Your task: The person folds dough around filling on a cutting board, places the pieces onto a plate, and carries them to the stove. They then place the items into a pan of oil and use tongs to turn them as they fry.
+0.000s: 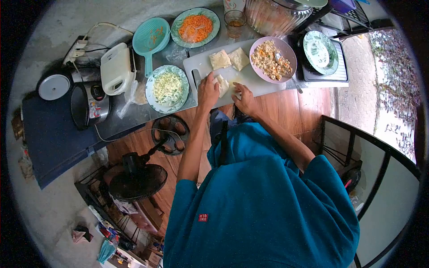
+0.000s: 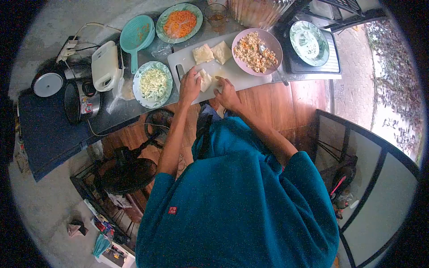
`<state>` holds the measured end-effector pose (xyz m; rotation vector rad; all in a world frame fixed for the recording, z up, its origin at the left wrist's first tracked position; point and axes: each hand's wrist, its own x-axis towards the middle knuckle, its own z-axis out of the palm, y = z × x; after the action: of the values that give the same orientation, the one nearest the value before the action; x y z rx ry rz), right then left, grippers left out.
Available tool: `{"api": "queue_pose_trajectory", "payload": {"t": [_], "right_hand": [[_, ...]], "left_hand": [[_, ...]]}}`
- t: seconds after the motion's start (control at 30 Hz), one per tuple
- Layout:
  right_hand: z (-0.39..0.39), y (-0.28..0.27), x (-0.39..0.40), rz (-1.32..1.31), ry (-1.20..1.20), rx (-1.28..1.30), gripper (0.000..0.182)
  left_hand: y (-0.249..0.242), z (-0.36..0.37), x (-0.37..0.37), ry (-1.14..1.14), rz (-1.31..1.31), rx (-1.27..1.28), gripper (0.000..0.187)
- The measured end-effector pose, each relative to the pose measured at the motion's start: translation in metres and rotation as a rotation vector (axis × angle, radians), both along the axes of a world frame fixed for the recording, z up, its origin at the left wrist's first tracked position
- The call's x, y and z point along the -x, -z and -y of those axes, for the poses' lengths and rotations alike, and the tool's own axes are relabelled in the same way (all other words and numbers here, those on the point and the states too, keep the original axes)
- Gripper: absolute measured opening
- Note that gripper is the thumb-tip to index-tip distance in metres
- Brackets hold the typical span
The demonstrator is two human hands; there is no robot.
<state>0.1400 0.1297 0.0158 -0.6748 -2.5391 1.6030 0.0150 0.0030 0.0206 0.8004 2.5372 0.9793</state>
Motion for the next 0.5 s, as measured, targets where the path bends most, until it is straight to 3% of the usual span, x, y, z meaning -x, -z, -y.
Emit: {"api": "queue_pose_trajectory", "payload": {"t": [0.23,0.3,0.5], "right_hand": [[0.005,0.011,0.009,0.049,0.155,0.209,0.056],[0.006,0.008,0.01,0.039,0.21,0.372,0.058],[0.008,0.005,0.016,0.097,0.263,0.431,0.06]], "left_hand": [[0.0,-0.005,0.008,-0.016,0.026,-0.005,0.042],[0.0,-0.006,0.009,-0.015,0.036,-0.005,0.038],[0.007,-0.008,0.001,-0.028,-0.072,-0.054,0.036]]}}
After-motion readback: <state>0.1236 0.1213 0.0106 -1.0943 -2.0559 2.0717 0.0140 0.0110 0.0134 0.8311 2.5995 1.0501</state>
